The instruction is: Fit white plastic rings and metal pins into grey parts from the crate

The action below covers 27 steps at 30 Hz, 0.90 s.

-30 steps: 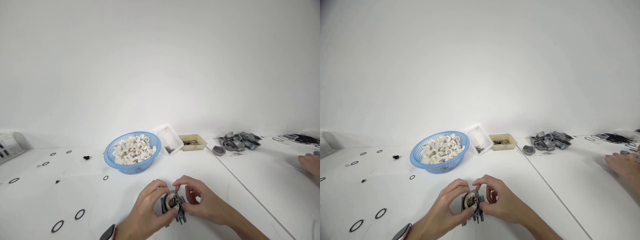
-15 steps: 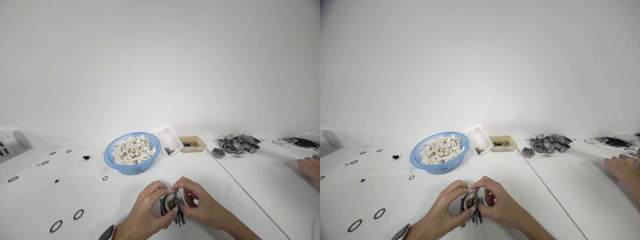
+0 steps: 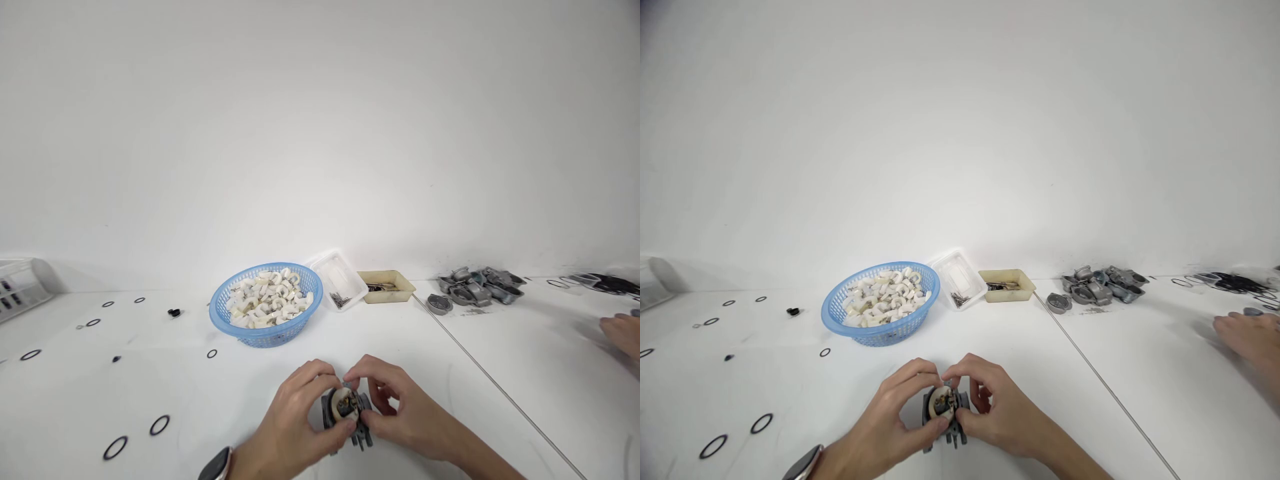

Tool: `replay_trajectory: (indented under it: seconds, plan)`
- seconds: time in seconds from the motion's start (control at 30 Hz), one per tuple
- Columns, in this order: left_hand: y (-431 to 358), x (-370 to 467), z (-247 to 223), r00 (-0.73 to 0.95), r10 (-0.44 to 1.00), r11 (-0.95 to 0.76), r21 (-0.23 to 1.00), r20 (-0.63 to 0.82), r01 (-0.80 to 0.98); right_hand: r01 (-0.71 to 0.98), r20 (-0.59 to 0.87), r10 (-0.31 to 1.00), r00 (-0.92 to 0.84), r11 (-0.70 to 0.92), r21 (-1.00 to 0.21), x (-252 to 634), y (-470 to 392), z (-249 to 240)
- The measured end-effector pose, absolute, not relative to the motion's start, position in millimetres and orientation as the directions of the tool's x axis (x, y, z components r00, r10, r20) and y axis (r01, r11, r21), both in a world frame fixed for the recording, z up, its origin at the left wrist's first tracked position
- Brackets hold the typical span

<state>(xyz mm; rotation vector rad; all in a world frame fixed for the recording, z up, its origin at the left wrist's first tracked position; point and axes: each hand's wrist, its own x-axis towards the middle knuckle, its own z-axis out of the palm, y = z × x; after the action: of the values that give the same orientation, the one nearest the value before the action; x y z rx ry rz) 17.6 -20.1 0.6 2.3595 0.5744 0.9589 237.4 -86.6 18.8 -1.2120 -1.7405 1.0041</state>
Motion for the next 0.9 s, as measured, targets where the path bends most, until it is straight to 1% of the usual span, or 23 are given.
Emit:
replay_trajectory:
  seconds: [0.2,0.7,0.9]
  plan:
    - [-19.4,17.4,-1.0,0.668,0.561,-0.764,0.616,0.489,0.192,0.355,0.161,0.956,-0.245,0.243,-0.903,237.9,-86.9,18.1]
    - [-20.2,18.2,-0.2,0.646,0.553,-0.787,0.585,0.526,0.197,0.366,0.16,0.958,-0.237,0.241,-0.899,235.3,-87.7,21.8]
    - [-19.0,18.0,-3.2,0.661,0.549,-0.783,0.592,0.512,0.192,0.351,0.165,0.958,-0.235,0.242,-0.904,236.3,-86.3,17.2]
